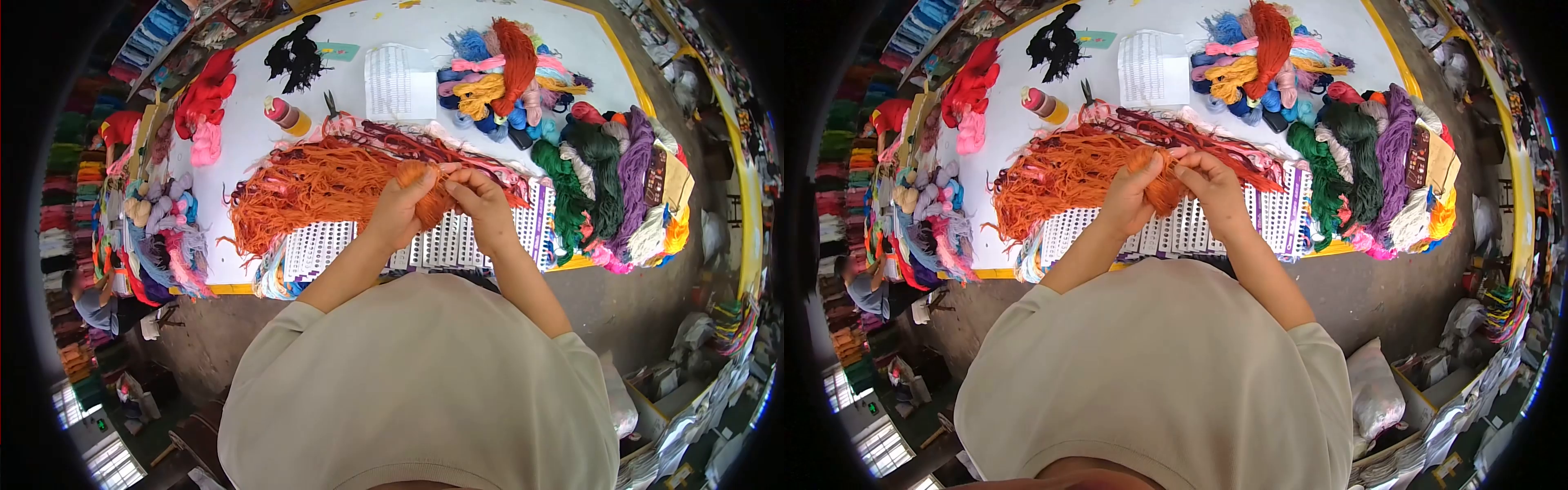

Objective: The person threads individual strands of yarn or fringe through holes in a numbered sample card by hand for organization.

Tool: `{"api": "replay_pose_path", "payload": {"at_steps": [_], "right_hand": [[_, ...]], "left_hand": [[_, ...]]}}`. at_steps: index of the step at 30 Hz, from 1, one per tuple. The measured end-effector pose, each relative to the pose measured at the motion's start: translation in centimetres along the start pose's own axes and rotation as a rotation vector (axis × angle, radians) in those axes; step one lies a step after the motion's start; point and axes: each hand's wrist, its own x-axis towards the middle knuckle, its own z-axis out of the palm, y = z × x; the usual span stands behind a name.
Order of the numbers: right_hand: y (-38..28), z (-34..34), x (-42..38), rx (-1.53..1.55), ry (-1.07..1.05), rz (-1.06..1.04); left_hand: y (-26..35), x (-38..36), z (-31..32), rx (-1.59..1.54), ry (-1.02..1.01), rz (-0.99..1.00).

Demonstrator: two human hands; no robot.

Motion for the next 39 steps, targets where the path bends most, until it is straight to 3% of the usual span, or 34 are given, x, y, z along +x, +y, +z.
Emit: {"api": "replay_pose_path", "payload": {"at_steps": [8,20,30,33,35,36,38,39], "right_hand": [[0.1,-0.8,0.3,0.21,-0.011,0.009],[-0.6,-0.8,0.4,0.029,0.009,0.065],[0.2,-1.8,1.3,0.144,0.025,0.086],[-0.2,-2.1,1.3,0.273,0.008,0.129],[0.1,-3.0,1.1,0.273,-0.189,0.299],[0.2,-3.3,1.0,0.277,-0.185,0.304],[0.3,-4.3,0.6,-0.05,0.037,0.033],[2.0,-6.8,1.2,-0.166,0.204,-0.132]], "left_hand": [[-0.7,0.7,-0.7,0.068,0.053,0.036],[-1.1,1.5,-0.4,0.072,0.132,-0.034],[-2.5,2.5,-1.0,-0.003,0.19,0.02],[-2.0,2.7,-0.5,-0.024,0.163,0.057],[-1.1,2.9,0.2,-0.024,0.136,0.083],[-0.4,2.9,0.5,-0.066,0.194,0.065],[1.0,3.0,-1.1,-0.108,0.256,0.036],[2.4,2.7,-3.8,-0.05,0.278,-0.102]]}}
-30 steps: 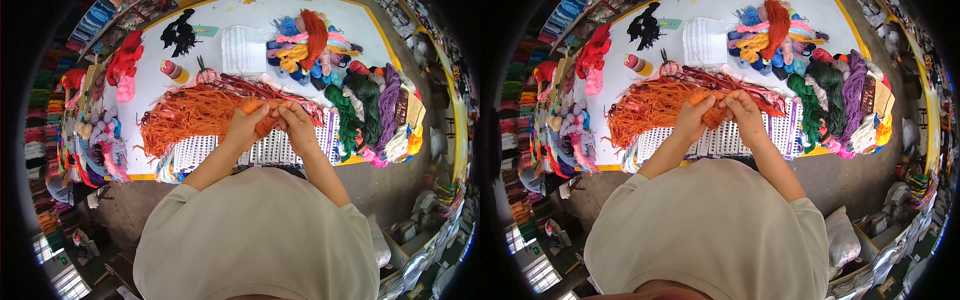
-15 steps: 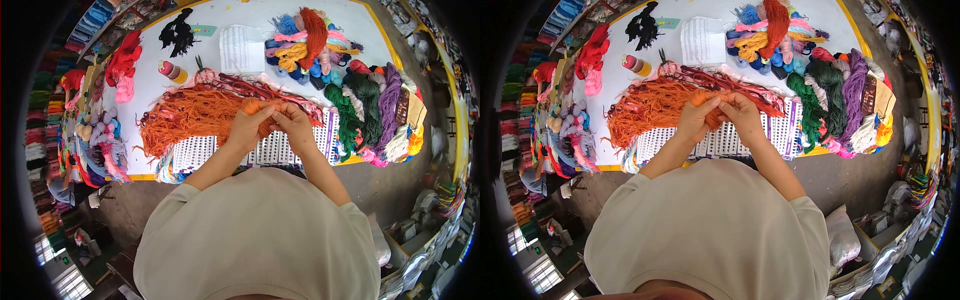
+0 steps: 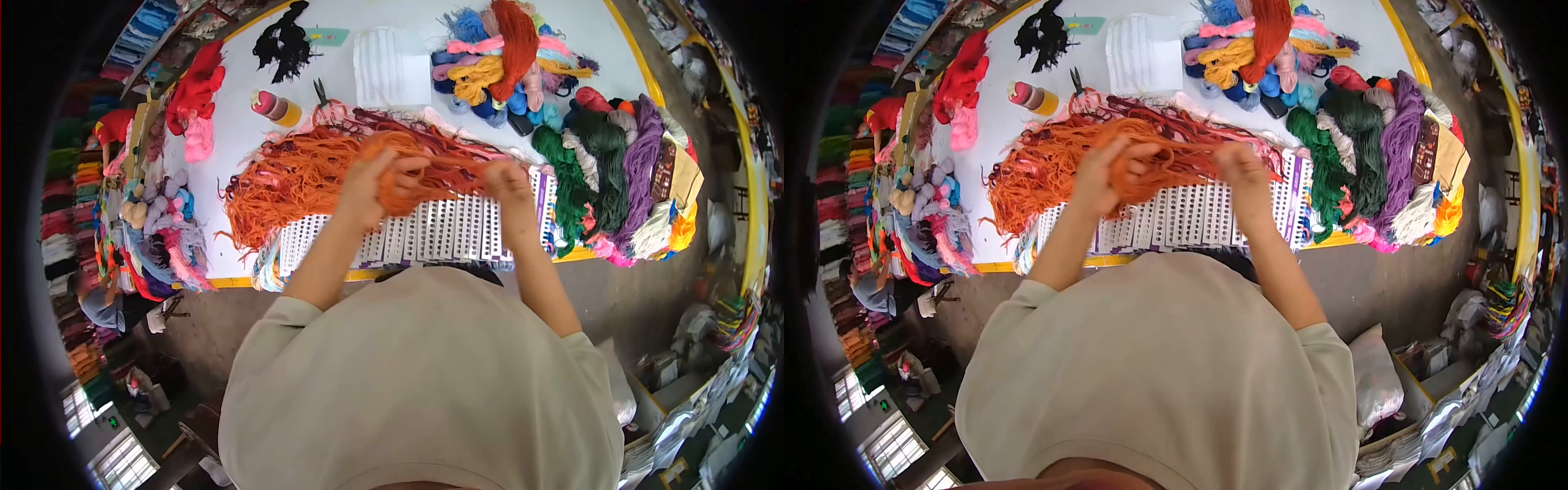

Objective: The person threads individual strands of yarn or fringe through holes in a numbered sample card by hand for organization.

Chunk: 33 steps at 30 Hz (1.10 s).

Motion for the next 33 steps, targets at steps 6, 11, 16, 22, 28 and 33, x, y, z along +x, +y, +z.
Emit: {"api": "replay_pose_path", "payload": {"at_steps": [6,11,16,22,28,33], "right_hand": [[5.3,-20.7,-0.8,0.792,0.241,0.027],[2.5,-38.1,-6.8,0.37,1.101,-0.026],[-1.5,-32.8,-6.3,-0.264,1.079,-0.134],[13.4,-13.1,2.8,-0.873,-0.062,0.103],[17.6,-8.1,6.1,-0.962,-0.363,0.108],[16.7,-8.5,6.6,-0.888,-0.461,0.26]], "left_hand": [[7.2,3.3,-23.8,-0.054,0.325,-0.001],[15.3,-3.1,-35.6,0.402,0.617,0.337],[10.8,-1.2,-29.5,-0.101,0.415,0.359],[-11.4,9.4,-9.9,0.133,0.14,-0.555],[-20.4,13.3,-6.0,0.92,0.2,-0.427],[-20.4,13.4,-5.3,0.885,0.21,-0.486]]}}
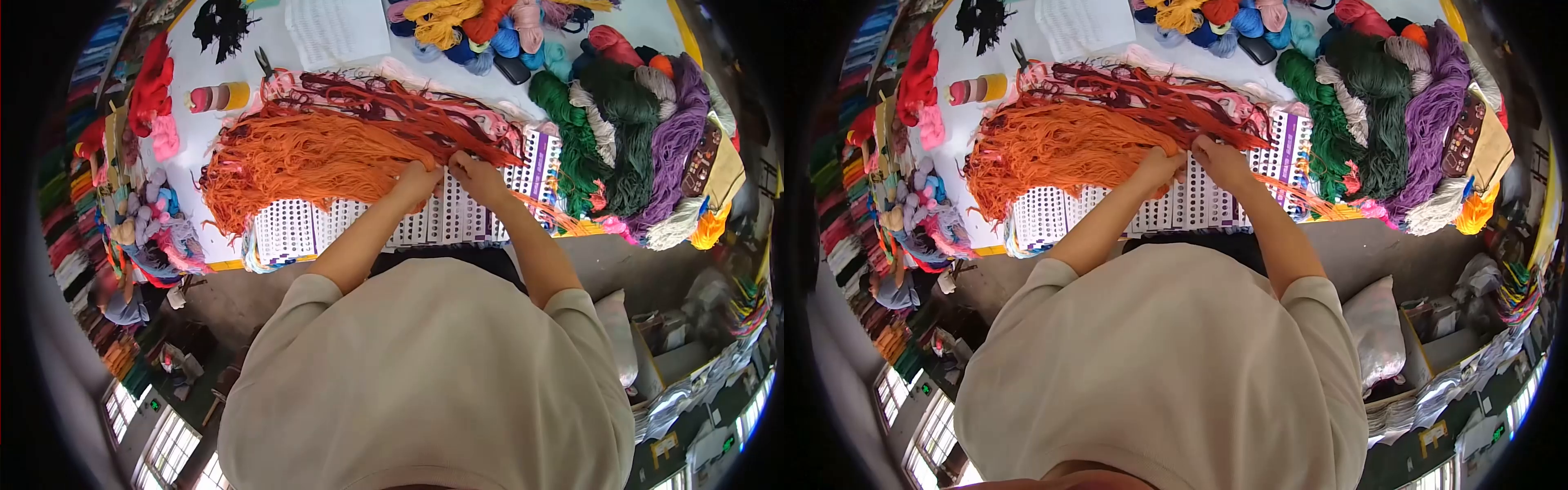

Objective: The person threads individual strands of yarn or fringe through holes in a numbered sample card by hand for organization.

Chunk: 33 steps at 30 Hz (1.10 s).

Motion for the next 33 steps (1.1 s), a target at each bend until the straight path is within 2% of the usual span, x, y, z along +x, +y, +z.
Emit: {"api": "replay_pose_path", "payload": {"at_steps": [5,8,9,11,13,14,16,21,23,25,26,27,28,29,30,32,33], "right_hand": [[0.2,-0.2,0.7,0.103,-0.059,0.049],[0.1,-0.4,0.7,0.121,-0.08,0.068],[0.5,-0.2,0.7,0.12,-0.082,0.069],[1.1,0.5,0.8,0.101,-0.005,0.041],[1.2,0.4,1.0,0.118,-0.022,0.061],[1.3,0.4,1.0,0.132,-0.041,0.084],[1.3,0.5,0.9,0.134,-0.024,0.06],[1.4,0.7,0.9,0.135,0.02,0.042],[1.3,0.6,1.1,0.119,-0.032,0.086],[1.4,0.6,1.1,0.143,-0.029,0.068],[1.5,0.6,1.0,0.168,-0.027,0.05],[1.8,0.6,1.0,0.166,-0.027,0.047],[2.0,0.5,1.1,0.436,-0.104,0.05],[2.2,0.6,1.2,0.706,-0.181,0.055],[2.0,0.3,1.2,0.705,-0.183,0.056],[1.4,-0.8,1.0,0.754,-0.289,0.116],[1.4,-0.6,0.8,0.75,-0.289,0.118]], "left_hand": [[-0.1,0.6,-0.1,-0.08,-0.079,-0.058],[-0.7,1.4,-0.2,-0.013,-0.086,-0.007],[-0.3,1.1,-0.5,0.091,-0.043,0.064],[-0.7,0.8,-1.9,0.195,0.005,0.128],[-1.1,1.1,-3.9,-0.058,0.114,0.228],[-1.4,1.2,-4.5,-0.054,0.118,0.226],[-0.8,0.4,-5.0,-0.17,0.005,0.116],[-0.8,0.7,-4.0,-0.213,0.04,0.125],[-0.5,0.2,-3.8,-0.179,0.035,0.134],[1.2,-1.5,-3.1,-0.642,-0.135,-0.089],[1.6,-1.9,-2.8,-0.643,-0.134,-0.089],[2.0,-2.1,-2.4,-0.63,-0.31,-0.112],[2.1,-2.2,-2.0,-0.614,-0.486,-0.134],[1.6,-1.9,-0.9,-0.425,-0.35,-0.164],[1.1,-1.5,-0.2,-0.428,-0.35,-0.164],[0.0,-0.5,0.7,0.222,-0.18,0.105],[-1.2,0.4,0.4,0.384,-0.104,0.166]]}}
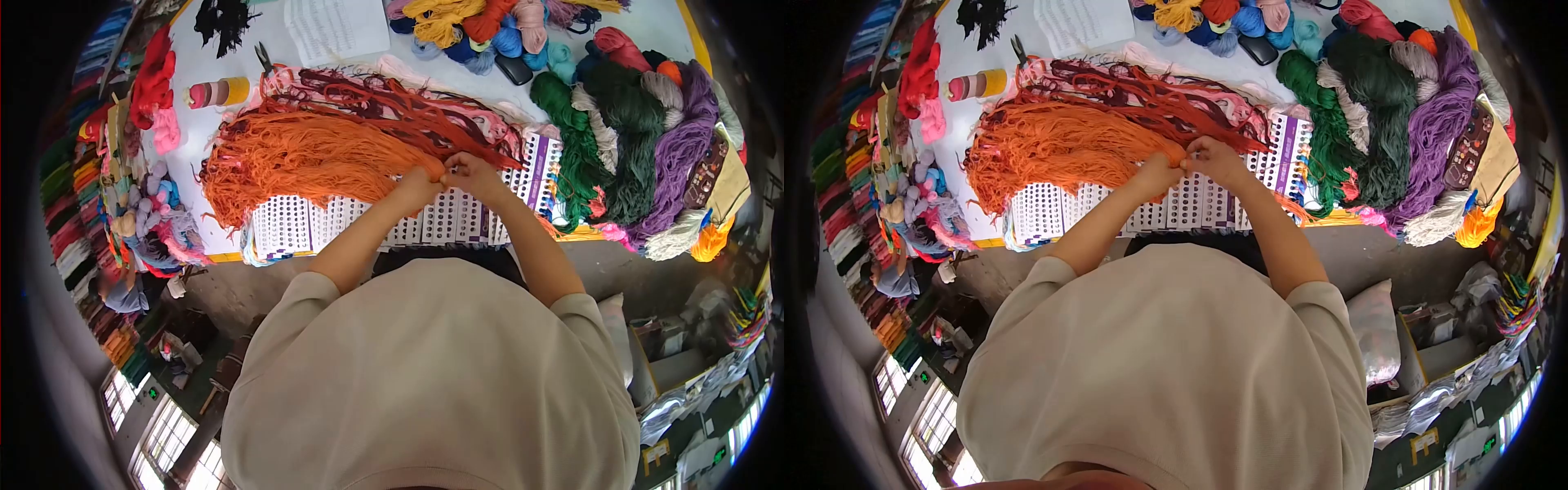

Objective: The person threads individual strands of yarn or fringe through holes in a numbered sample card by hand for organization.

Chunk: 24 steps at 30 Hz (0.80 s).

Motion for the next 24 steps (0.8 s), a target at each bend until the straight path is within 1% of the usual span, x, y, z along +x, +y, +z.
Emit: {"api": "replay_pose_path", "payload": {"at_steps": [1,2,3,5,6,7,9,10,11,12,14,15,17,19,21,22,23,24], "right_hand": [[0.5,0.4,0.0,-0.277,0.096,-0.075],[0.9,0.7,0.1,-0.553,0.19,-0.152],[1.2,0.8,0.3,-0.554,0.189,-0.153],[1.7,1.1,1.0,-0.704,0.254,-0.038],[1.7,1.2,1.2,-0.701,0.252,-0.042],[1.7,1.2,1.3,-0.694,0.255,-0.035],[1.6,1.2,1.2,-0.686,0.261,-0.031],[1.3,1.3,1.2,-0.681,0.256,-0.005],[1.0,1.4,1.0,-0.677,0.25,0.02],[0.9,1.5,0.9,-0.68,0.251,0.014],[0.5,1.7,0.7,-0.7,0.253,0.052],[0.6,1.8,0.7,-0.706,0.258,0.042],[0.9,2.4,0.6,-0.725,0.328,-0.017],[-0.1,3.6,0.2,-0.726,0.321,-0.057],[-0.4,4.9,0.6,-0.51,0.387,-0.272],[-5.2,7.1,-2.4,-0.347,0.404,-0.286],[-7.7,8.6,-3.8,-0.367,0.409,-0.304],[-9.5,9.9,-4.8,-0.102,0.367,-0.359]], "left_hand": [[-0.7,0.2,-0.7,-0.003,-0.001,0.003],[-1.6,0.2,-2.1,0.075,0.118,0.024],[-2.4,-0.3,-3.5,0.153,0.238,0.043],[-0.3,-4.7,-8.5,-0.817,0.128,-0.224],[-1.3,-6.1,-11.8,-0.869,0.098,-0.177],[-1.1,-7.9,-14.4,-0.912,0.196,-0.166],[-3.1,-10.6,-20.0,-1.081,0.229,0.0],[-5.3,-11.6,-23.0,-1.155,0.286,0.094],[-7.0,-12.2,-24.9,-1.228,0.344,0.19],[-6.2,-12.9,-25.0,-1.227,0.347,0.196],[-2.3,-15.1,-24.3,-0.861,0.914,0.152],[-0.7,-15.9,-23.4,-0.863,0.917,0.164],[2.0,-17.3,-20.8,-0.623,0.676,-0.003],[2.1,-16.8,-18.2,-0.734,0.35,0.123],[5.2,-16.9,-13.8,-0.929,0.25,0.217],[5.6,-16.5,-12.3,-1.014,0.183,0.349],[5.8,-16.1,-11.3,-1.095,0.11,0.485],[6.4,-16.5,-10.6,-1.099,0.108,0.512]]}}
